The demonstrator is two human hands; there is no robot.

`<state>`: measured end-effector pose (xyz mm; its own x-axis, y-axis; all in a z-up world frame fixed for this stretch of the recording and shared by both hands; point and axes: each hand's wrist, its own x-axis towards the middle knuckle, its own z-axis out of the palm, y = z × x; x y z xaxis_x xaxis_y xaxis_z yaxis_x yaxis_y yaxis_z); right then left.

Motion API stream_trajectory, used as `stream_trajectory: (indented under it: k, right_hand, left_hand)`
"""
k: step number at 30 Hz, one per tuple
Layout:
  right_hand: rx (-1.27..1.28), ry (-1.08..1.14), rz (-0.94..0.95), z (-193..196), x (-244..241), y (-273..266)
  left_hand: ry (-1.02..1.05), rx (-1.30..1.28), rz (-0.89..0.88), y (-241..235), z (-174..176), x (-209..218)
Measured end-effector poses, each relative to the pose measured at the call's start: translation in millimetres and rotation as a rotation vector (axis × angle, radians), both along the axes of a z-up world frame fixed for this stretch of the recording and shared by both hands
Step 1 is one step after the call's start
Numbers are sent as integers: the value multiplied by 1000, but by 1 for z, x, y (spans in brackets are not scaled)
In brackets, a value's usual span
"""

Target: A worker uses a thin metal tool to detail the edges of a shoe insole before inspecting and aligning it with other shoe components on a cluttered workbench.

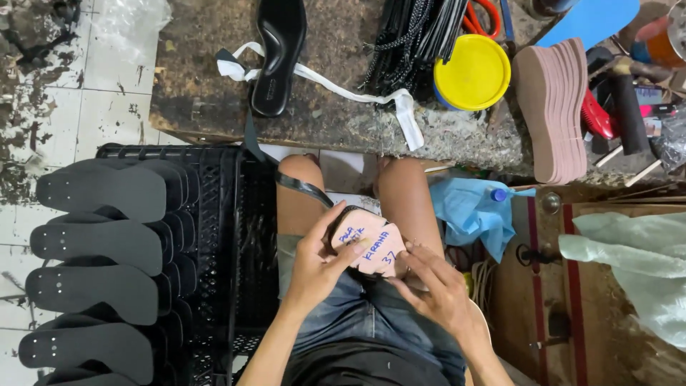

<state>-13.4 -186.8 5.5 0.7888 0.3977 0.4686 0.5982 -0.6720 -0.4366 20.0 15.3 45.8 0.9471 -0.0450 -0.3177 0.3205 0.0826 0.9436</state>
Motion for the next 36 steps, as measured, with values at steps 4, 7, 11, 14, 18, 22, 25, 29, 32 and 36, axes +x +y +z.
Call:
stream_trajectory:
  k: [4, 7, 11, 14, 18, 22, 25, 29, 32, 36]
  right_hand:
    - [-7, 57, 34, 5, 2, -1]
    - [56, 128, 2, 1, -1, -4]
    - [28, 146, -12, 0, -4, -5]
    - [-21, 153, -11, 9, -5, -3]
    - [-70, 111, 12, 8, -5, -5]
    - [-100, 107, 3, 8, -6, -4]
    - [-121, 102, -10, 6, -7, -4]
    - [-80, 120, -2, 8, -6, -3]
    - [18, 146, -11, 9, -5, -3]
    - [214, 268, -94, 28, 2, -4]
  left_hand:
    - [24, -89, 65, -8, 4, -2]
    - [7, -6, 51, -11, 8, 0]
    - [-14, 44, 77, -13, 4, -1]
    - [-35, 44, 63, -12, 5, -2]
    - [-31, 96, 43, -11, 4, -2]
    - [-115, 116, 35, -10, 2, -3]
    - [-122, 139, 33, -9, 0, -3]
    - [-122, 137, 63, -11, 0, -4]
    - [-143, 108, 126, -13, -5, -5]
    - [-129, 127, 167, -12, -6, -4]
